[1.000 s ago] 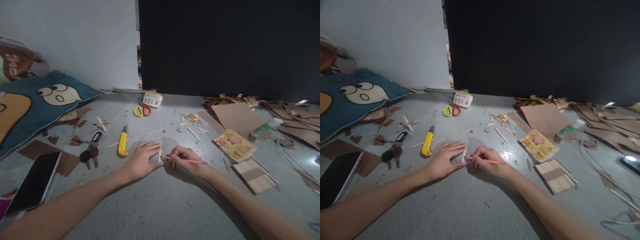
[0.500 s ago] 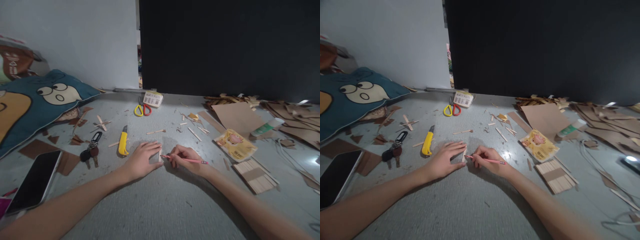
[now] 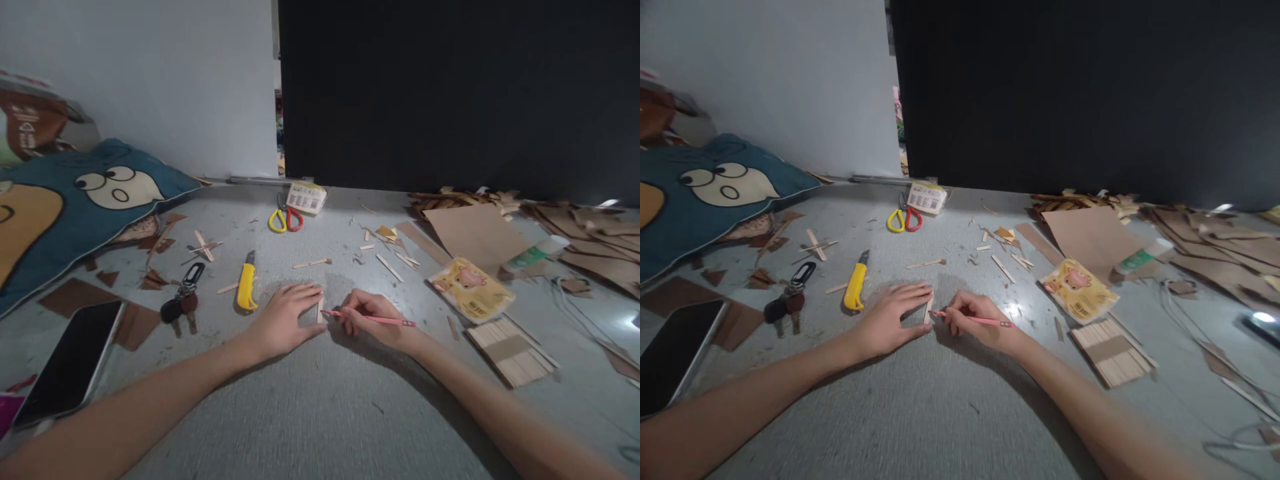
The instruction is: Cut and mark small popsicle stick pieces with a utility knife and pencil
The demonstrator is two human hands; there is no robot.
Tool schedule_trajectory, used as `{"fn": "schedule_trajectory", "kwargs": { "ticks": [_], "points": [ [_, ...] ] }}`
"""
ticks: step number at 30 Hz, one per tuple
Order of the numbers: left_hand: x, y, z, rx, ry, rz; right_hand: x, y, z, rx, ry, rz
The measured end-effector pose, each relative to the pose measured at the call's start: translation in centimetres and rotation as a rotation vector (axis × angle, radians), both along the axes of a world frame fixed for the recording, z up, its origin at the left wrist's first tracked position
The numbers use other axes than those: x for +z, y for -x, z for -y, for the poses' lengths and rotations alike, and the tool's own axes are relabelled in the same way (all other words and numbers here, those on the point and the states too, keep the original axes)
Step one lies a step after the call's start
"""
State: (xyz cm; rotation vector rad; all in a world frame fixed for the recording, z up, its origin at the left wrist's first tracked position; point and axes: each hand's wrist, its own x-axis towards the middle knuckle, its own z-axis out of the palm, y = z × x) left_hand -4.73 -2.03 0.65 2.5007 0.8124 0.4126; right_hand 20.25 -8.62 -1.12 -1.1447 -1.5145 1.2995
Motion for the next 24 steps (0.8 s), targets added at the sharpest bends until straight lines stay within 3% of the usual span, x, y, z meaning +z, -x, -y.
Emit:
{"fn": "schedule_trajectory", "kwargs": {
  "ticks": [24],
  "points": [
    [-0.01, -0.03, -0.05, -0.003, -0.029, -0.020, 0.75, 0.23, 0.13, -0.011, 0.025, 0.007]
  ]
}}
